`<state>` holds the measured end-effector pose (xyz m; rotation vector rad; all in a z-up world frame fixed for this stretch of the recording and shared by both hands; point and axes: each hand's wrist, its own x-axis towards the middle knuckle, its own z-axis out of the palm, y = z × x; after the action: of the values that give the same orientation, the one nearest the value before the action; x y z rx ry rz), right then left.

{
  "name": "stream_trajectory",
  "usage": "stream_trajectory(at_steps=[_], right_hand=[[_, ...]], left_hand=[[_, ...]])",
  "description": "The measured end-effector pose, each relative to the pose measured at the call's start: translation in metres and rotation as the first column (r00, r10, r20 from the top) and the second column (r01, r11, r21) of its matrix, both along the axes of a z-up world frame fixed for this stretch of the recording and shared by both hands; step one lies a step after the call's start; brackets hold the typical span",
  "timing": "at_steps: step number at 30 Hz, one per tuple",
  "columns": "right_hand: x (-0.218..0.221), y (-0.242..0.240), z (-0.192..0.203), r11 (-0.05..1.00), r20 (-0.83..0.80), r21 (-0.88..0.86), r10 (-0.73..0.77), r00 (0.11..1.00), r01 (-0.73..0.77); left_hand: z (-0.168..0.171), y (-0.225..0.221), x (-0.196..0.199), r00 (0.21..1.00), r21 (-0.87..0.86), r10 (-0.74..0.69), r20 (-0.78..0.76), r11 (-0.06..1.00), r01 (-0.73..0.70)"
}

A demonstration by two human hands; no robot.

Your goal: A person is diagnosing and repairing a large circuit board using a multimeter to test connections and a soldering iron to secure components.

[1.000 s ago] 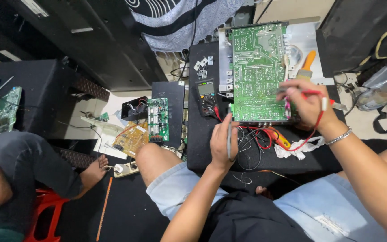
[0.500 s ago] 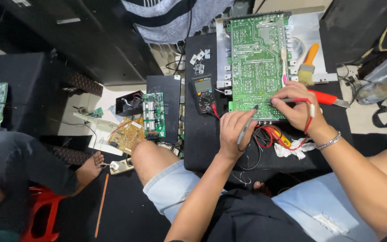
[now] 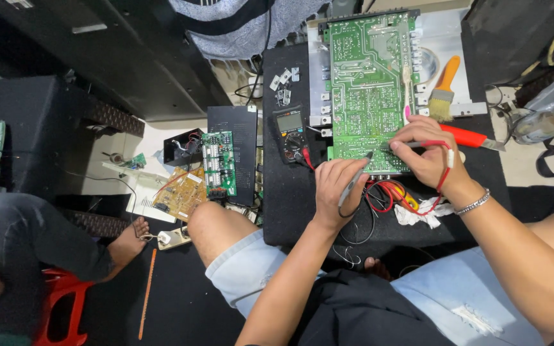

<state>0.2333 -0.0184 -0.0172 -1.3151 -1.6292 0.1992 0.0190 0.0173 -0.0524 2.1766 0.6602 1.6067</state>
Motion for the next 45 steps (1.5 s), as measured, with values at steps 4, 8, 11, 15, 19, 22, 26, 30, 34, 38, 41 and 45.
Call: stream_trajectory(at_steps=[4, 8, 11, 15, 19, 22, 26, 30, 34, 38, 41, 45], right_hand=[[0.000, 0.000, -0.003, 1.000, -0.001, 0.010, -0.004, 1.000, 0.004], [0.002, 0.001, -0.006, 1.000, 0.001, 0.014, -0.005, 1.000, 0.005], [0.000, 0.000, -0.003, 1.000, -0.003, 0.020, -0.002, 1.000, 0.002], [0.000, 0.000, -0.004, 1.000, -0.006, 0.024, -0.005, 1.000, 0.005], [0.000, 0.000, -0.003, 1.000, -0.008, 0.022, -0.002, 1.000, 0.002], [0.000, 0.000, -0.004, 1.000, -0.013, 0.021, -0.007, 1.000, 0.008], [0.001, 0.000, -0.006, 1.000, -0.016, 0.017, -0.007, 1.000, 0.007], [0.001, 0.000, -0.006, 1.000, -0.018, 0.016, -0.012, 1.000, 0.013], [-0.002, 0.000, -0.004, 0.999, -0.024, 0.026, -0.024, 0.999, 0.025], [-0.005, 0.000, -0.003, 0.998, -0.008, 0.055, -0.024, 1.000, 0.025], [-0.010, 0.000, -0.001, 0.996, 0.015, 0.083, -0.039, 0.999, 0.038], [-0.009, 0.000, -0.004, 0.991, 0.071, 0.129, -0.037, 0.997, 0.027]], left_hand=[[-0.001, -0.001, 0.000, 1.000, 0.005, 0.007, -0.009, 1.000, -0.007], [0.005, -0.002, -0.001, 1.000, 0.007, -0.002, -0.013, 1.000, 0.002], [0.004, -0.002, 0.000, 1.000, 0.009, 0.009, -0.005, 1.000, -0.009], [0.004, -0.002, 0.001, 1.000, 0.016, 0.011, -0.001, 1.000, -0.011], [0.004, -0.002, 0.001, 1.000, 0.007, 0.004, 0.027, 1.000, -0.004], [0.007, -0.004, 0.000, 1.000, 0.014, 0.008, 0.030, 1.000, -0.008], [0.006, -0.003, 0.000, 1.000, 0.019, 0.012, 0.023, 1.000, -0.013], [0.007, -0.002, 0.002, 0.999, 0.011, 0.013, 0.034, 1.000, -0.013], [0.008, -0.003, 0.002, 0.999, -0.006, 0.014, 0.028, 1.000, -0.014], [0.009, -0.004, 0.003, 0.999, -0.009, 0.013, 0.039, 1.000, -0.013], [0.012, -0.004, 0.001, 0.999, 0.001, 0.015, 0.036, 1.000, -0.015], [0.012, -0.004, 0.002, 0.999, 0.002, 0.015, 0.042, 1.000, -0.015]])
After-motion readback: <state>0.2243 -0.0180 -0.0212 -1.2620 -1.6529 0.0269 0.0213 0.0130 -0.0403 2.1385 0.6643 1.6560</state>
